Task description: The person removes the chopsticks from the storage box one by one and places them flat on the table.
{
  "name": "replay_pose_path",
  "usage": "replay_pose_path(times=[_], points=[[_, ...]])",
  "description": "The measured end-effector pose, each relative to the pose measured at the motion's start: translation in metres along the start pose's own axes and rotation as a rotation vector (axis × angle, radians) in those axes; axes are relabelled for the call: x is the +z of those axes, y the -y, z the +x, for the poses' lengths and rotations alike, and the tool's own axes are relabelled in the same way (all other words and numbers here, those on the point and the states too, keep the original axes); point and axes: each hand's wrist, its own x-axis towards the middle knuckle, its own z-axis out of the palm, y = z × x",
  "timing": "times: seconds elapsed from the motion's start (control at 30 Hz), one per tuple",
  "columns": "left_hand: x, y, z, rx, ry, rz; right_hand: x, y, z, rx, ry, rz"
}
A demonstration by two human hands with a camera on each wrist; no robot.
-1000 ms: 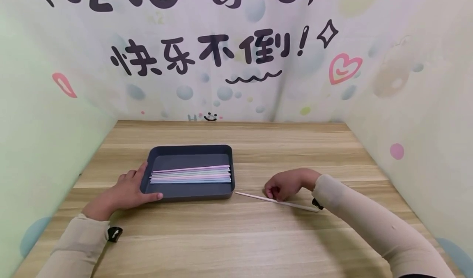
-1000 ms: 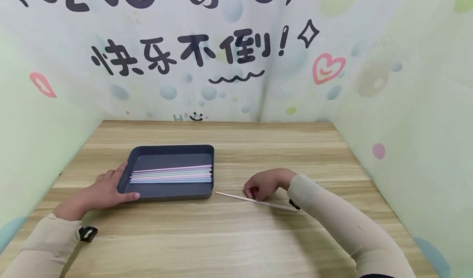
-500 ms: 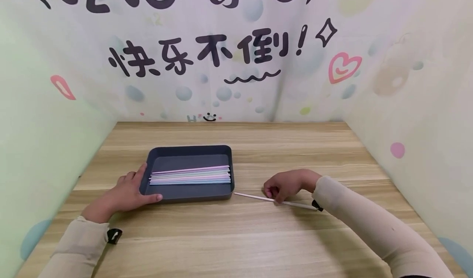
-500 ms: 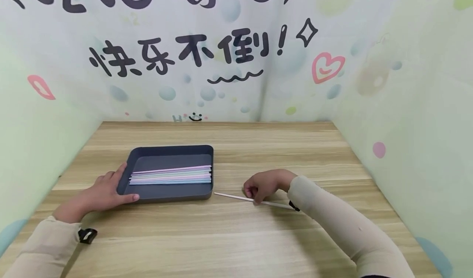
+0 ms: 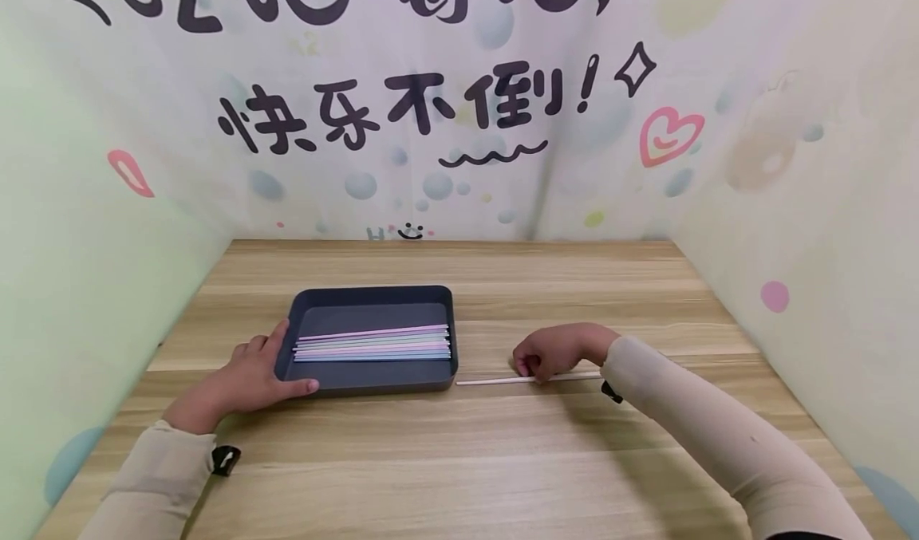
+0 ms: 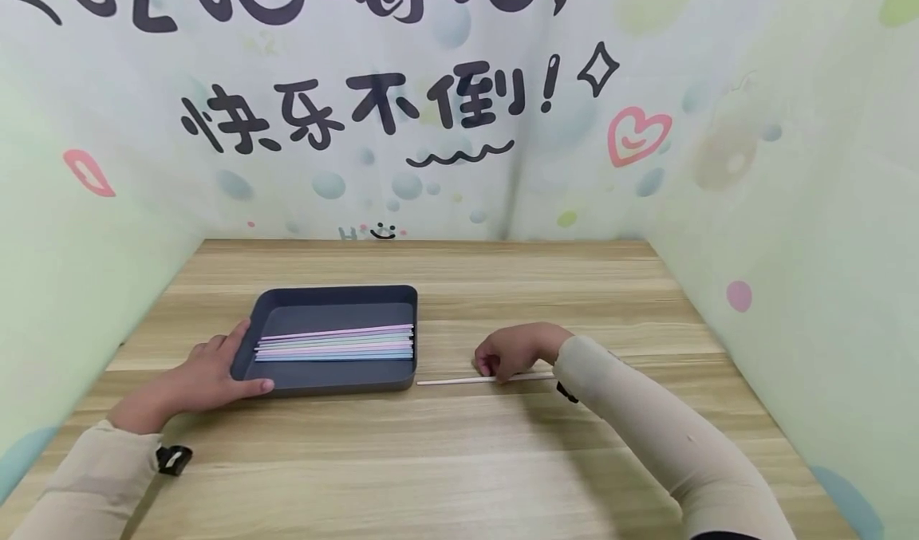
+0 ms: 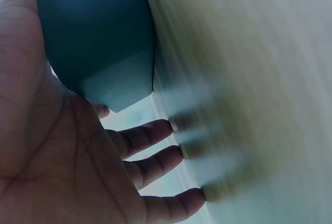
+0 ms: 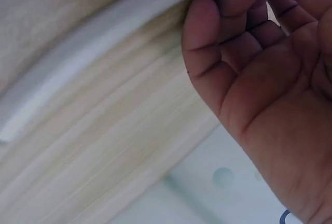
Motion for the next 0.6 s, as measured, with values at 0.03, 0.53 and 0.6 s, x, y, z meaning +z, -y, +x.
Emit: replay_pose_path(times=[0.03,0.53,0.6], points=[[0.0,0.0,0.0,0.001,0.0,-0.001,-0.001,-0.001,0.0,0.001,-0.003,0.001],[-0.004,-0.005,-0.004,0.006,0.004,-0.016,-0.009,-0.007,0.001,-0.002,0.021,0.126],[-0.004,-0.005,-0.004,0.009,0.004,-0.016,-0.011,-0.01,0.0,0.001,0.03,0.178]])
